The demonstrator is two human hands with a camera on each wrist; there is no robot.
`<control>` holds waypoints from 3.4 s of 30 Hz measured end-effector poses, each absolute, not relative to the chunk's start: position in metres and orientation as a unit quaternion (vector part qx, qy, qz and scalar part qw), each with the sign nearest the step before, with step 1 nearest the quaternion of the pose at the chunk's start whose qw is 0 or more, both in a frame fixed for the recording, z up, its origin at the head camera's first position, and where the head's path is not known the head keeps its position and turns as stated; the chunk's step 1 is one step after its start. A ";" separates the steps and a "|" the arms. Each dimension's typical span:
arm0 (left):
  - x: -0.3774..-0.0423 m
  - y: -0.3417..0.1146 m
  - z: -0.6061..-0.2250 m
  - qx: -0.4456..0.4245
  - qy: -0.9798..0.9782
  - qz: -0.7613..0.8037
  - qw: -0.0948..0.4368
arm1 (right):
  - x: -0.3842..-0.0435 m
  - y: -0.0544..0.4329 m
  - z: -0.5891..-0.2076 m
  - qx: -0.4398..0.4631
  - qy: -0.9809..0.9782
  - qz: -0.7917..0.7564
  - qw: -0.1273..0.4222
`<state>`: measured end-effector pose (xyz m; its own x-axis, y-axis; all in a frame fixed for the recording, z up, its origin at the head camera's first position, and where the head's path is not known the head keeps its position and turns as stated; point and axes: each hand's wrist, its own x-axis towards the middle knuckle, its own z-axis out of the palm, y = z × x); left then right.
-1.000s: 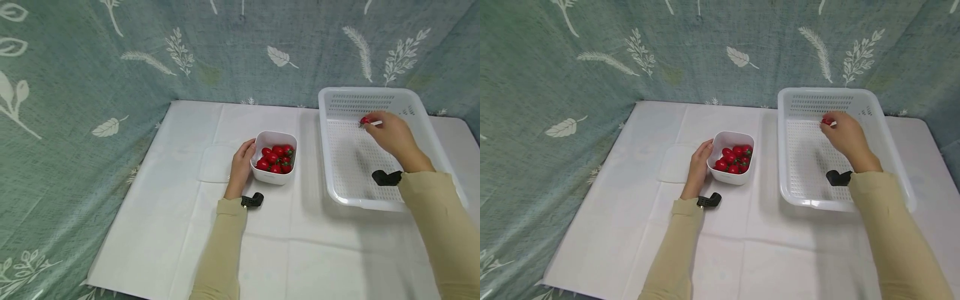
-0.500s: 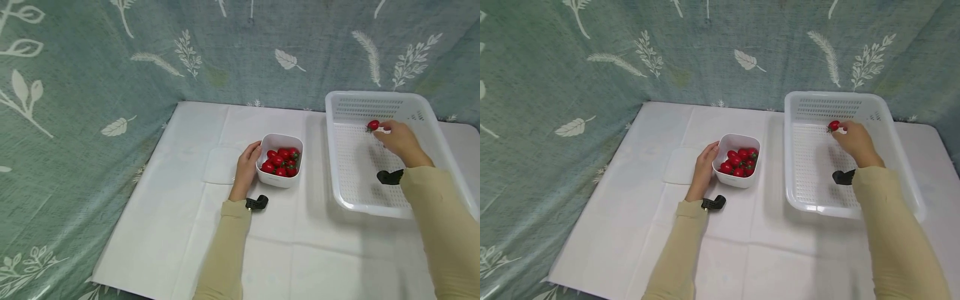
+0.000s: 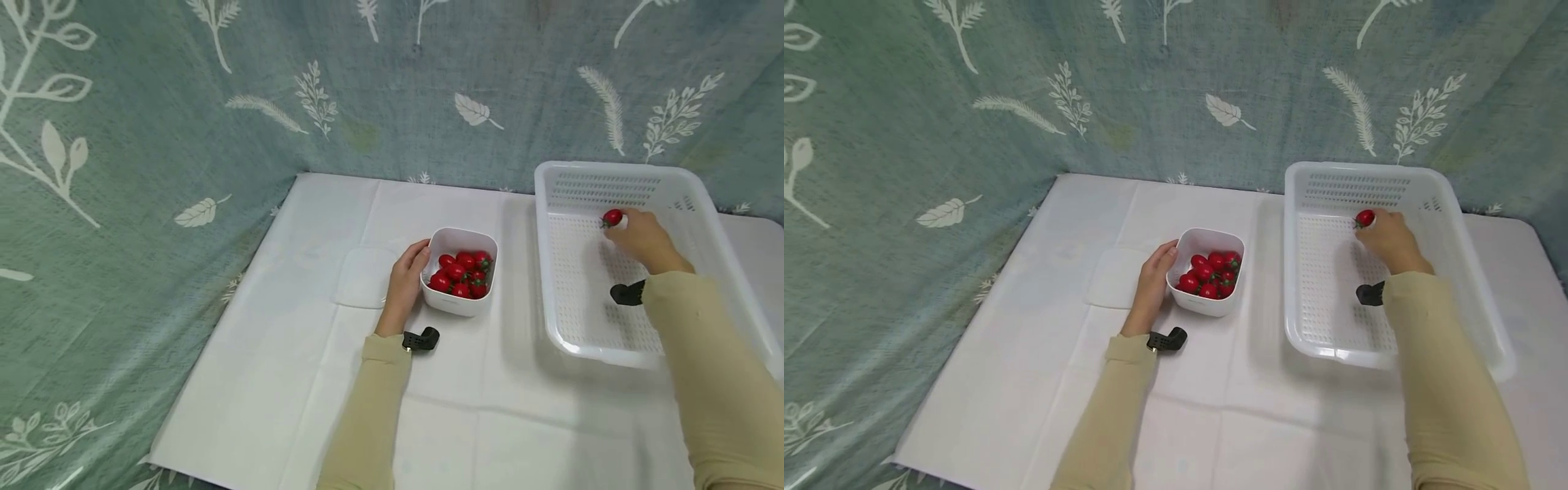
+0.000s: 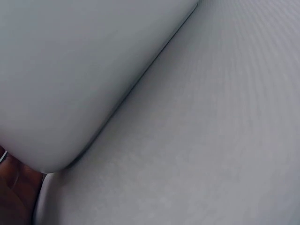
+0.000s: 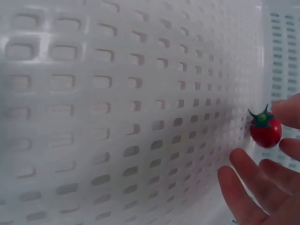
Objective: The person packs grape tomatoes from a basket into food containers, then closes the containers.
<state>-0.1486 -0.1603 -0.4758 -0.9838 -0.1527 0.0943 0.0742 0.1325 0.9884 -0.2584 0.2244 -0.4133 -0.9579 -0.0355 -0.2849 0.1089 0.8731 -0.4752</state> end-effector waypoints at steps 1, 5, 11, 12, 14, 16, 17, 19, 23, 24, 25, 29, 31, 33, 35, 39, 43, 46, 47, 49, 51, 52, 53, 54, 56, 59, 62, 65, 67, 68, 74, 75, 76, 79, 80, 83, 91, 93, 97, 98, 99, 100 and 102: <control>-0.148 -0.160 -0.477 0.025 -0.747 -0.659 0.084 | -0.258 0.225 -0.413 0.013 0.958 -0.248 0.145; -0.147 -0.157 -0.478 0.020 -0.745 -0.663 0.076 | -0.259 0.228 -0.413 -0.019 0.963 -0.230 0.142; -0.146 -0.156 -0.478 0.012 -0.747 -0.660 0.071 | -0.262 0.230 -0.418 -0.055 0.970 -0.199 0.126; -0.146 -0.156 -0.477 0.013 -0.749 -0.659 0.071 | -0.262 0.231 -0.418 -0.060 0.971 -0.195 0.122; -0.146 -0.156 -0.478 0.014 -0.749 -0.658 0.073 | -0.262 0.230 -0.419 -0.068 0.972 -0.194 0.116; -0.147 -0.157 -0.478 0.019 -0.751 -0.656 0.073 | -0.262 0.228 -0.418 -0.070 0.971 -0.198 0.115; -0.147 -0.157 -0.478 0.020 -0.751 -0.655 0.075 | -0.262 0.228 -0.418 -0.071 0.970 -0.202 0.114; -0.147 -0.157 -0.479 0.022 -0.752 -0.654 0.079 | -0.262 0.225 -0.418 -0.069 0.968 -0.210 0.120; -0.148 -0.157 -0.479 0.023 -0.754 -0.651 0.086 | -0.261 0.219 -0.419 -0.074 0.966 -0.209 0.129; -0.148 -0.157 -0.479 0.022 -0.755 -0.650 0.087 | -0.261 0.218 -0.419 -0.074 0.967 -0.205 0.130; -0.148 -0.156 -0.478 0.022 -0.755 -0.649 0.087 | -0.261 0.217 -0.420 -0.076 0.968 -0.200 0.128; -0.148 -0.157 -0.477 0.022 -0.753 -0.651 0.089 | -0.262 0.217 -0.422 -0.080 0.971 -0.189 0.122; -0.149 -0.158 -0.477 0.022 -0.752 -0.652 0.090 | -0.263 0.217 -0.423 -0.086 0.971 -0.186 0.122; -0.149 -0.158 -0.476 0.022 -0.752 -0.653 0.090 | -0.264 0.218 -0.423 -0.091 0.970 -0.186 0.129; -0.149 -0.159 -0.476 0.021 -0.752 -0.652 0.091 | -0.265 0.218 -0.422 -0.096 0.968 -0.186 0.139; -0.150 -0.160 -0.477 0.023 -0.755 -0.649 0.091 | -0.264 0.218 -0.418 -0.104 0.966 -0.171 0.163; -0.149 -0.160 -0.477 0.024 -0.750 -0.654 0.093 | -0.261 0.216 -0.413 -0.109 0.964 -0.157 0.182; -0.149 -0.159 -0.477 0.023 -0.745 -0.660 0.094 | -0.259 0.215 -0.409 -0.106 0.964 -0.157 0.187; -0.149 -0.159 -0.477 0.022 -0.745 -0.660 0.095 | -0.258 0.214 -0.407 -0.103 0.964 -0.157 0.189; -0.150 -0.159 -0.477 0.021 -0.746 -0.659 0.095 | -0.257 0.213 -0.403 -0.101 0.963 -0.160 0.192; -0.150 -0.159 -0.477 0.020 -0.748 -0.656 0.097 | -0.255 0.212 -0.399 -0.105 0.961 -0.160 0.198; -0.150 -0.159 -0.477 0.020 -0.749 -0.655 0.098 | -0.254 0.211 -0.397 -0.107 0.960 -0.161 0.200; -0.150 -0.158 -0.477 0.019 -0.750 -0.654 0.098 | -0.252 0.210 -0.395 -0.111 0.960 -0.159 0.201; -0.150 -0.158 -0.477 0.019 -0.749 -0.655 0.099 | -0.251 0.209 -0.393 -0.116 0.960 -0.159 0.200; -0.150 -0.159 -0.477 0.021 -0.750 -0.654 0.098 | -0.248 0.206 -0.387 -0.128 0.958 -0.163 0.197; -0.150 -0.159 -0.477 0.025 -0.750 -0.654 0.098 | -0.242 0.199 -0.378 -0.143 0.954 -0.184 0.187; -0.150 -0.159 -0.478 0.024 -0.745 -0.659 0.098 | -0.237 0.192 -0.369 -0.160 0.952 -0.201 0.170; -0.150 -0.158 -0.478 0.023 -0.742 -0.664 0.095 | -0.231 0.187 -0.363 -0.166 0.952 -0.208 0.152; -0.150 -0.157 -0.478 0.023 -0.740 -0.666 0.095 | -0.229 0.187 -0.361 -0.165 0.951 -0.215 0.146; -0.150 -0.157 -0.478 0.024 -0.740 -0.666 0.093 | -0.227 0.188 -0.361 -0.161 0.951 -0.220 0.146; -0.151 -0.156 -0.477 0.022 -0.742 -0.664 0.093 | -0.217 0.193 -0.361 -0.150 0.952 -0.243 0.114; -0.151 -0.156 -0.477 0.022 -0.742 -0.663 0.092 | -0.215 0.194 -0.361 -0.149 0.952 -0.247 0.106; -0.151 -0.157 -0.476 0.022 -0.744 -0.661 0.093 | -0.212 0.194 -0.361 -0.147 0.951 -0.253 0.101; -0.151 -0.158 -0.475 0.024 -0.749 -0.656 0.093 | -0.205 0.192 -0.359 -0.143 0.947 -0.275 0.086; -0.150 -0.157 -0.475 0.024 -0.750 -0.654 0.092 | -0.202 0.192 -0.359 -0.141 0.946 -0.282 0.081; -0.150 -0.158 -0.474 0.025 -0.752 -0.652 0.094 | -0.197 0.190 -0.356 -0.142 0.942 -0.299 0.060; -0.151 -0.160 -0.473 0.020 -0.742 -0.664 0.090 | -0.182 0.176 -0.346 -0.172 0.934 -0.313 0.018; -0.151 -0.160 -0.471 0.021 -0.740 -0.667 0.085 | -0.178 0.172 -0.344 -0.176 0.931 -0.318 0.016; -0.151 -0.160 -0.469 0.024 -0.739 -0.669 0.079 | -0.170 0.167 -0.339 -0.178 0.924 -0.338 0.015; -0.150 -0.160 -0.469 0.024 -0.739 -0.668 0.082 | -0.168 0.165 -0.338 -0.178 0.922 -0.345 0.014; -0.151 -0.160 -0.469 0.023 -0.740 -0.667 0.086 | -0.166 0.164 -0.337 -0.180 0.919 -0.351 0.011; -0.151 -0.159 -0.469 0.022 -0.739 -0.667 0.091 | -0.164 0.163 -0.336 -0.178 0.917 -0.358 0.010; -0.151 -0.159 -0.471 0.019 -0.739 -0.666 0.099 | -0.158 0.159 -0.334 -0.177 0.912 -0.369 0.005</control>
